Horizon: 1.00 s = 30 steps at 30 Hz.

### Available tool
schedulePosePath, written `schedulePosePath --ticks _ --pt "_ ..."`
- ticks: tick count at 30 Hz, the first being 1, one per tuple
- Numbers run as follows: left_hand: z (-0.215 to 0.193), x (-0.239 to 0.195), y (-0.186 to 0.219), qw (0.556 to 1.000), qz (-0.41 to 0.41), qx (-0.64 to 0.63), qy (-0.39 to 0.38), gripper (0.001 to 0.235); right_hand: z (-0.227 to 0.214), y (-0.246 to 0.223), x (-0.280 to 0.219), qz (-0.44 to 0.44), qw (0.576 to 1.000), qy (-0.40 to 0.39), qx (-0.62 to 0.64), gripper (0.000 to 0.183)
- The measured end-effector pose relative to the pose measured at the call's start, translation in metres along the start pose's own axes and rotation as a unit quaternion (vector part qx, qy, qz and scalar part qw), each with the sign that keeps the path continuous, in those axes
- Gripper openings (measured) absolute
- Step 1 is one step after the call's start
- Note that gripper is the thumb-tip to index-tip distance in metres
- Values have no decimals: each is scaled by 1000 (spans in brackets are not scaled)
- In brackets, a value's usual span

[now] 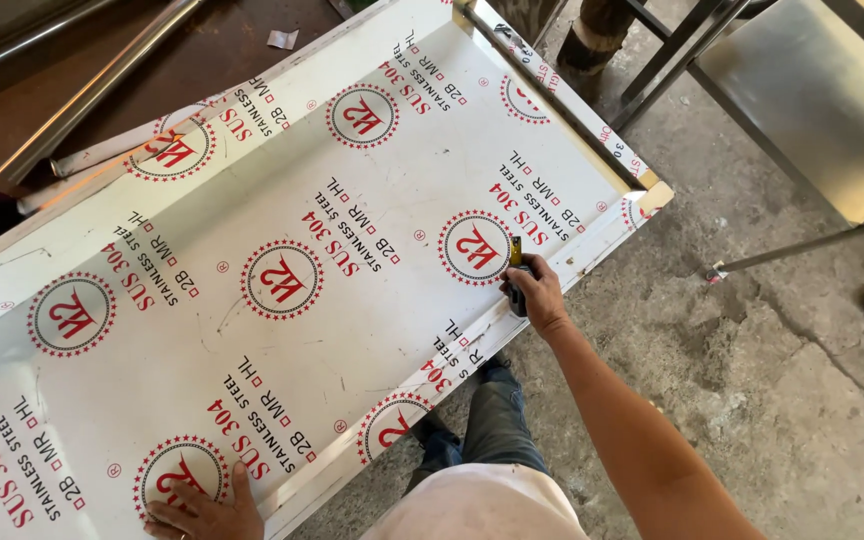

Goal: Measuring and inspecting stainless steel sheets on a fabrication floor.

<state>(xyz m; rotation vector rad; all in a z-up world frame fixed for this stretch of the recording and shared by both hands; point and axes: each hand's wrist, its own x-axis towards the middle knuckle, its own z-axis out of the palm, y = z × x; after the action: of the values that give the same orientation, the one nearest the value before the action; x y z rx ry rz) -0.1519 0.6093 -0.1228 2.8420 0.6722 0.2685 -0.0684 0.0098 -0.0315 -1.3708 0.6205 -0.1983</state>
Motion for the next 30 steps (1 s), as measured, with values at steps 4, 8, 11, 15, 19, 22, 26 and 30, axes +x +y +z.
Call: schedulePosePath --ticks 4,8,11,15,19,22,26,30 --pt "-10 1 10 1000 -12 -6 -7 115 1 -4 -1 -4 1000 -1 -2 43" --pt "-21 2 18 999 -27 -32 -27 116 1 -3 -1 3 1000 1 -4 41" --pt "-15 7 13 998 -44 -16 -48 117 1 -3 -1 8 1000 0 -5 41" --pt "-11 8 8 997 -48 18 -66 119 3 -6 0 14 1000 1 -7 42" --pt "-23 6 18 994 -63 30 -83 117 2 -7 -2 18 1000 -2 -9 42" --pt "-38 7 27 991 -76 38 -104 115 2 -6 -1 17 1000 -5 -9 41" --pt "-37 7 26 990 -76 46 -113 115 3 -7 -2 9 1000 -6 -10 39" --pt "-38 6 28 990 -80 46 -109 113 3 -7 -2 8 1000 -3 -7 40"
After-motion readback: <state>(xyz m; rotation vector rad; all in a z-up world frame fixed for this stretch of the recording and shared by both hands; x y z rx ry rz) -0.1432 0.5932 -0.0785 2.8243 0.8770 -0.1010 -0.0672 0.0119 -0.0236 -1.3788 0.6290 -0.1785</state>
